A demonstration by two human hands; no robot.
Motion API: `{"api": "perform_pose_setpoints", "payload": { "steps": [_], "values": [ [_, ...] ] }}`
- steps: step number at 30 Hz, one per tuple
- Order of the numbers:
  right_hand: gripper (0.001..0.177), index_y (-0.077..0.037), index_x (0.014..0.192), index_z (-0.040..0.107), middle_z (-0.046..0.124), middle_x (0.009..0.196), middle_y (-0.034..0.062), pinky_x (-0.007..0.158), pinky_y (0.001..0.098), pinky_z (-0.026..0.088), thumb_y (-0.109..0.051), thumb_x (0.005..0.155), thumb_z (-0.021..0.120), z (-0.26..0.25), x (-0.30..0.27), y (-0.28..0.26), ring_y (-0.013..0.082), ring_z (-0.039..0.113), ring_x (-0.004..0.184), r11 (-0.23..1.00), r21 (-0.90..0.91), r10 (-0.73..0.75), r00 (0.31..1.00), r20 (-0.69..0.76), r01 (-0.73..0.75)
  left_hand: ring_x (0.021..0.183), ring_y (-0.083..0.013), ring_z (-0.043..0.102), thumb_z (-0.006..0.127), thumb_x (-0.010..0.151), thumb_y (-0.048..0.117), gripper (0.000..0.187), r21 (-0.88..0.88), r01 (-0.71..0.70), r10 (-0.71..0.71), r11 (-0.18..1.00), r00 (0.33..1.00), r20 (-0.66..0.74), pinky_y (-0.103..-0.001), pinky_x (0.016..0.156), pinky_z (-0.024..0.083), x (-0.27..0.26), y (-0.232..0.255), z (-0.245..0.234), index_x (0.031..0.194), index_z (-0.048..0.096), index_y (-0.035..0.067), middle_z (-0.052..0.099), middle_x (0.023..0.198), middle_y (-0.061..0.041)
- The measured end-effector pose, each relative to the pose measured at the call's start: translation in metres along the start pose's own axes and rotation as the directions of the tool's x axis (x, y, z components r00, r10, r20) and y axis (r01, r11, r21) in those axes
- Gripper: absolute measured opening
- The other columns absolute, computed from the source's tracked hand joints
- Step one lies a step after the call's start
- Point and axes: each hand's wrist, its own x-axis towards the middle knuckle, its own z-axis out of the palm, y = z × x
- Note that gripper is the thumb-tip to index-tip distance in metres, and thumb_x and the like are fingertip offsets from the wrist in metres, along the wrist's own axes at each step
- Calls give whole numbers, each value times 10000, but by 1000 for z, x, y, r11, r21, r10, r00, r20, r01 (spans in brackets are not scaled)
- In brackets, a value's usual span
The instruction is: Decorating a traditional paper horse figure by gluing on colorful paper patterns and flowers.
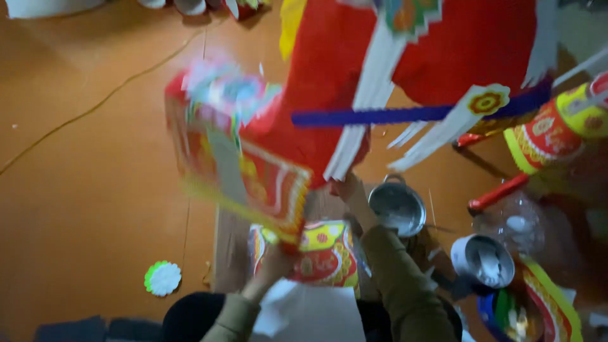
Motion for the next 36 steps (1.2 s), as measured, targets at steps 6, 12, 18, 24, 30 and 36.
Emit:
{"api": "perform_pose_setpoints", "payload": {
  "steps": [6, 12, 18, 24, 30, 36],
  "values": [
    [665, -125, 1260, 437, 665, 1090, 195, 736, 479, 582, -542, 840, 739, 18, -87, -62, 392, 677, 969, 938, 195, 302, 952, -49, -287, 947, -399, 638, 827, 660, 343, 602, 347, -96, 208, 933, 931, -301, -513, 800, 516, 26, -73, -83, 1138, 525, 136, 657, 947, -178],
    [552, 71, 1237, 527, 572, 1196, 366, 999, 587, 409, -303, 860, 678, -45, -131, -123, 508, 546, 1153, 975, -221, -48, 980, -191, 4, 943, -466, 649, 826, 669, 238, 708, 255, -37, 115, 966, 947, -300, -574, 783, 510, 41, -122, -72, 1272, 493, 75, 681, 1006, -231],
    [399, -42, 1351, 374, 329, 1425, 161, 1120, 469, 352, -153, 1008, 546, -41, -134, -116, 366, 397, 1325, 268, 782, 548, 757, 356, -563, 945, -438, 661, 805, 696, 233, 658, 256, -35, 105, 966, 958, -265, -559, 804, 523, 43, -122, -56, 1283, 514, 169, 702, 998, -182],
    [501, 5, 1435, 316, 426, 1377, 275, 1052, 603, 346, -135, 1009, 541, -61, -125, -138, 470, 424, 1292, 938, 214, 259, 962, 83, -271, 902, -458, 663, 767, 752, 216, 507, 284, 7, 67, 959, 966, -248, -564, 783, 523, 57, -126, -49, 1185, 507, 179, 696, 939, -193],
    [617, -66, 1505, 279, 504, 1354, 231, 999, 561, 419, -201, 989, 589, -48, -129, -106, 412, 484, 1272, 923, 204, 309, 945, 111, -326, 903, -443, 673, 751, 762, 210, 486, 306, 80, -4, 949, 970, -243, -556, 789, 528, 60, -130, -46, 1169, 486, 181, 694, 921, -197],
    [661, 26, 1522, 143, 340, 1447, 335, 1028, 597, 387, -92, 986, 510, -144, -157, -188, 487, 416, 1302, 898, 254, 293, 920, 261, -358, 916, -468, 671, 727, 795, 189, 498, 352, 146, -74, 925, 975, -210, -567, 824, 518, 44, -103, -57, 1185, 425, 125, 689, 912, -238]
  ]
}}
